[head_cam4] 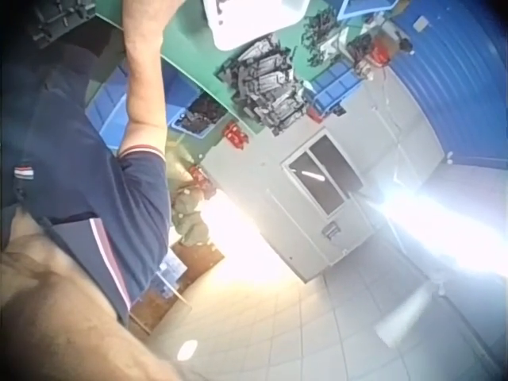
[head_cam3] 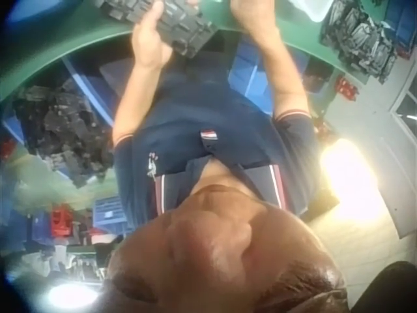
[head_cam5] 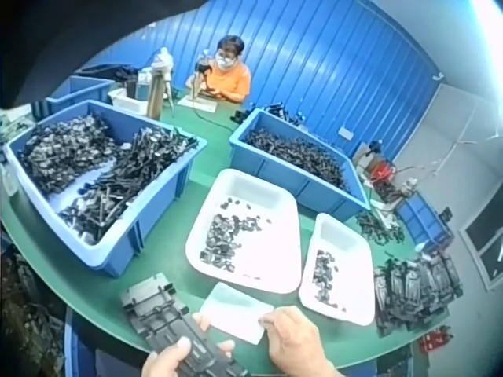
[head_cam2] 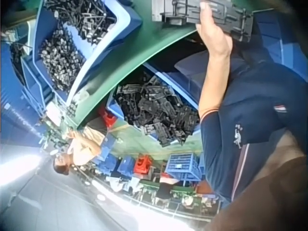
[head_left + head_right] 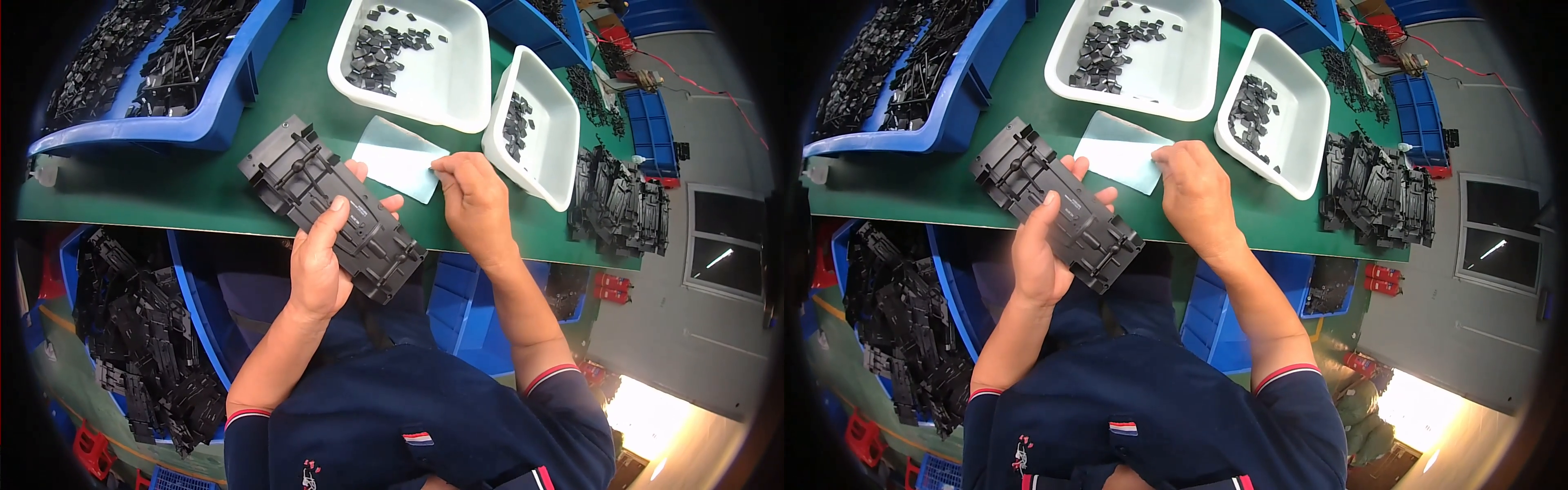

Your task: The person assembles toy car chassis by picking up small components from a tray, pressing them onto an adhesive pad, attaching them onto each chassis by hand, and stacking the chassis on the table.

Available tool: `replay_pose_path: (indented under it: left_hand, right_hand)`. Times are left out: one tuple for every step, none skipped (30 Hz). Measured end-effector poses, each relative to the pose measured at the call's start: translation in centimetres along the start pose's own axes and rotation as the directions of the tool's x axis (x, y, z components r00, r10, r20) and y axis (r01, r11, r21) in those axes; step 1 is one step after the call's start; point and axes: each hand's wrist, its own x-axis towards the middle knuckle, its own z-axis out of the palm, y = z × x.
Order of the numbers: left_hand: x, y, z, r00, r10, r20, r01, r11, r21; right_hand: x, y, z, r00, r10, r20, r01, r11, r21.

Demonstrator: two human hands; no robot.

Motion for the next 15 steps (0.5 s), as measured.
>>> replay_pose_path:
  left_hand:
    - [0.0, 0.0, -0.1, 1.0, 0.001, 0.005, -0.001, 0.999, -0.036]
    - [0.0, 0.0, -0.2, 1.0, 0.003, 0.009, -0.003, 0.999, -0.036]
    - [-0.2, -0.1, -0.3, 1.0, 0.015, 0.004, -0.015, 1.0, -0.023]
    - [-0.3, -0.1, -0.3, 1.0, 0.026, 0.0, -0.026, 1.0, -0.01]
    - [-0.5, -0.1, -0.3, 1.0, 0.025, 0.001, -0.025, 1.0, -0.008]
    - [-0.6, -0.1, -0.3, 0.999, 0.037, 0.001, -0.037, 0.999, 0.009]
    - [-0.8, 0.0, -0.2, 0.999, 0.05, 0.001, -0.05, 0.998, 0.027]
    - [-1.0, 0.0, -0.2, 0.999, 0.046, 0.004, -0.046, 0.998, 0.03]
    - [-1.2, 0.0, -0.1, 0.998, 0.066, 0.008, -0.067, 0.997, 0.045]
    - [-1.4, 0.1, 0.0, 0.996, 0.087, 0.012, -0.087, 0.994, 0.06]
    - [-1.6, 0.1, 0.0, 0.996, 0.085, 0.012, -0.085, 0.994, 0.064]
    - [-1.8, 0.2, 0.1, 0.996, 0.091, 0.005, -0.091, 0.994, 0.063]
    - [-2.0, 0.2, 0.1, 0.995, 0.098, -0.004, -0.097, 0.993, 0.063]
    - [-2.1, 0.2, 0.1, 0.995, 0.099, -0.007, -0.098, 0.993, 0.068]
    - [-2.3, 0.2, -0.1, 0.992, 0.127, -0.017, -0.125, 0.99, 0.061]
  right_hand:
    - [-0.1, -0.2, -0.2, 0.995, 0.038, -0.088, -0.029, 0.994, 0.101]
    - [-0.2, -0.4, -0.4, 0.982, 0.084, -0.171, -0.048, 0.978, 0.204]
    - [-0.7, -0.7, -0.7, 0.966, 0.214, -0.143, -0.161, 0.936, 0.314]
    - [-0.9, -1.1, -0.8, 0.966, 0.215, -0.146, -0.161, 0.936, 0.314]
    - [-1.1, -1.6, -0.8, 0.908, 0.414, -0.072, -0.307, 0.771, 0.557]
    - [-1.2, -2.0, -1.0, 0.818, 0.573, 0.05, -0.412, 0.524, 0.745]
    - [-1.3, -2.3, -1.3, 0.816, 0.576, 0.046, -0.412, 0.523, 0.747]
    - [-1.3, -2.6, -1.7, 0.769, 0.619, 0.16, -0.463, 0.366, 0.807]
    - [-1.4, -2.8, -1.9, 0.717, 0.639, 0.277, -0.502, 0.198, 0.842]
    - [-1.5, -2.9, -1.9, 0.716, 0.642, 0.276, -0.5, 0.196, 0.844]
    - [-1.7, -3.0, -1.8, 0.706, 0.632, 0.319, -0.503, 0.13, 0.854]
    - [-1.9, -3.0, -1.7, 0.697, 0.618, 0.364, -0.505, 0.064, 0.861]
    - [-2.0, -3.2, -1.8, 0.682, 0.613, 0.399, -0.52, 0.023, 0.854]
    - [-2.0, -3.4, -1.9, 0.682, 0.611, 0.402, -0.52, 0.018, 0.854]
    - [-2.2, -3.7, -1.9, 0.67, 0.597, 0.44, -0.529, -0.031, 0.848]
